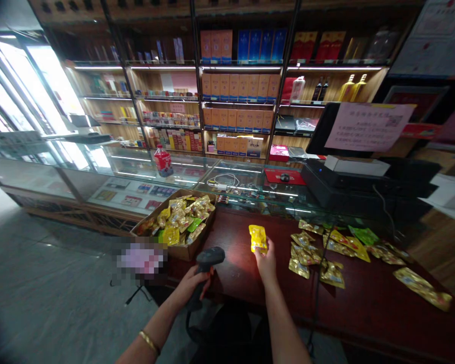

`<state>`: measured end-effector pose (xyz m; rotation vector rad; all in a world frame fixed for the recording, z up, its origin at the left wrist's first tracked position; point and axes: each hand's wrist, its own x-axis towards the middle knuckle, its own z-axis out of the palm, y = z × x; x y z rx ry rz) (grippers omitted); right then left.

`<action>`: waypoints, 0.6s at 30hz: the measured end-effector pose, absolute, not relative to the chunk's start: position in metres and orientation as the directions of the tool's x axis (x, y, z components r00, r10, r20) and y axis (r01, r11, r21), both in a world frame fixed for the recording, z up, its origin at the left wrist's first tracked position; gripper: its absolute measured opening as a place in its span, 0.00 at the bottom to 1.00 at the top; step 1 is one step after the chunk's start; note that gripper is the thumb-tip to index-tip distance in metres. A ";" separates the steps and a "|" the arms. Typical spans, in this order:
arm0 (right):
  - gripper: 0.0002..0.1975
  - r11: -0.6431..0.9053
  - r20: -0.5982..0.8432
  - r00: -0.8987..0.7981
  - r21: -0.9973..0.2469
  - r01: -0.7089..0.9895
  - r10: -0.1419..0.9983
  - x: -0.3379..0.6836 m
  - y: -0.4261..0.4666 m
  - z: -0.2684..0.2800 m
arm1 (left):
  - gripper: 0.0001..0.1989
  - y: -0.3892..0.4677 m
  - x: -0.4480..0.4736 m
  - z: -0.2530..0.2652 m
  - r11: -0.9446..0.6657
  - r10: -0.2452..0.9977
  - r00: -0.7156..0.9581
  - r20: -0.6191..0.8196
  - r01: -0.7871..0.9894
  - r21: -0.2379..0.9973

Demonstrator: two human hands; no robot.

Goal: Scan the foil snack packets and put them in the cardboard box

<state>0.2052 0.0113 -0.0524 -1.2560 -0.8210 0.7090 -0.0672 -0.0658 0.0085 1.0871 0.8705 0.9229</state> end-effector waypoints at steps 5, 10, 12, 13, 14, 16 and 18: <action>0.30 0.232 0.154 0.567 -0.970 -0.068 0.809 0.205 0.012 -0.053 | 0.16 -0.069 -0.068 0.010 0.189 0.924 0.367 -0.112 -0.182 0.965; 0.33 0.215 0.118 0.622 -0.973 -0.083 0.774 0.210 0.010 -0.051 | 0.16 -0.070 -0.068 0.009 0.181 0.926 0.361 -0.110 -0.171 0.968; 0.31 0.205 0.133 0.613 -0.978 -0.047 0.779 0.211 0.008 -0.050 | 0.16 -0.069 -0.067 0.009 0.183 0.928 0.356 -0.111 -0.173 0.968; 0.28 0.200 0.153 0.586 -0.980 -0.017 0.796 0.210 0.007 -0.049 | 0.17 -0.069 -0.067 0.009 0.185 0.929 0.352 -0.113 -0.176 0.967; 0.26 0.203 0.183 0.538 -0.979 0.022 0.823 0.209 0.005 -0.047 | 0.18 -0.069 -0.067 0.009 0.188 0.930 0.348 -0.116 -0.179 0.966; 0.25 0.226 0.242 0.422 -0.970 0.087 0.874 0.205 0.002 -0.045 | 0.19 -0.069 -0.068 0.008 0.193 0.931 0.344 -0.122 -0.181 0.964; 0.33 0.247 0.253 0.357 -0.967 0.063 0.899 0.201 0.001 -0.044 | 0.22 -0.069 -0.068 0.008 0.195 0.933 0.337 -0.124 -0.185 0.963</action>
